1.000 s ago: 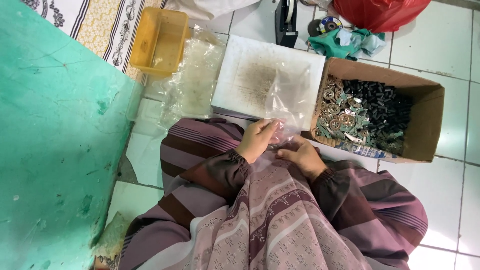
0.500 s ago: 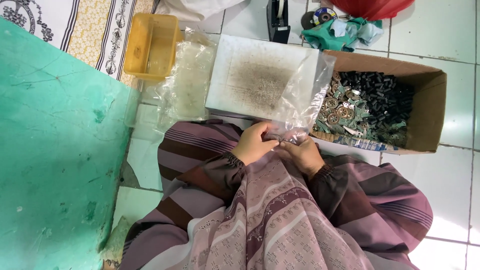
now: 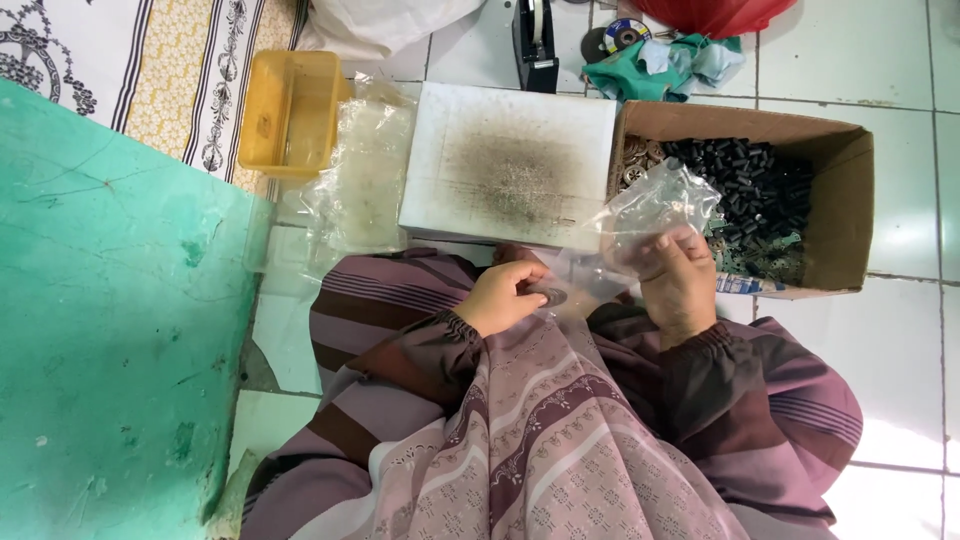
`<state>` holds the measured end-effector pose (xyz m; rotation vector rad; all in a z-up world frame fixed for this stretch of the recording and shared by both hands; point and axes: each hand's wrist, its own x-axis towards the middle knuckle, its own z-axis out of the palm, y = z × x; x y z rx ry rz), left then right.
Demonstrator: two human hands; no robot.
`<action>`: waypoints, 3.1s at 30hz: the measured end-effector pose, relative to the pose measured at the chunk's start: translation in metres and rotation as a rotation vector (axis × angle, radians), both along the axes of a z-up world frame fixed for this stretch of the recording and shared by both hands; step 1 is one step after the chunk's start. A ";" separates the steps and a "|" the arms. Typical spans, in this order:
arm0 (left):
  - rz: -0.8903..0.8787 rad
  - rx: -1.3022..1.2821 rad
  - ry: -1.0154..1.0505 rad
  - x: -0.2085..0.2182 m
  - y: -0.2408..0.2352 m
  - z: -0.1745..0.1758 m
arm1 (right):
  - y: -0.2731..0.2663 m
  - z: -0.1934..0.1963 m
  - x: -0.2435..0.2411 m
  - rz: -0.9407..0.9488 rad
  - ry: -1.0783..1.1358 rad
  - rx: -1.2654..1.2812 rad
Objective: Picking up metal buckles from a cardboard box, placing them on a foam board for sorting, and then placing them into a small plastic bag.
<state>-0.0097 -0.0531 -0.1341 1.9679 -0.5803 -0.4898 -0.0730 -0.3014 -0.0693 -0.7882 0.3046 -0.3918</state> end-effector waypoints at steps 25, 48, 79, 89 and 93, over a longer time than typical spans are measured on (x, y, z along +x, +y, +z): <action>0.275 -0.409 -0.105 -0.023 -0.020 0.065 | 0.009 0.096 -0.035 -0.200 -0.379 -1.450; 0.174 -0.474 -0.212 -0.033 -0.010 0.084 | -0.013 0.092 -0.034 0.104 -0.310 -1.231; 0.211 -0.266 -0.510 0.155 -0.061 0.073 | 0.000 0.042 0.108 0.022 0.085 -1.084; -0.201 0.192 -0.611 0.086 -0.010 -0.001 | 0.000 -0.076 0.037 0.216 0.252 -1.498; -0.277 0.259 -0.688 0.072 -0.005 0.003 | -0.024 -0.095 0.041 0.127 0.219 -1.586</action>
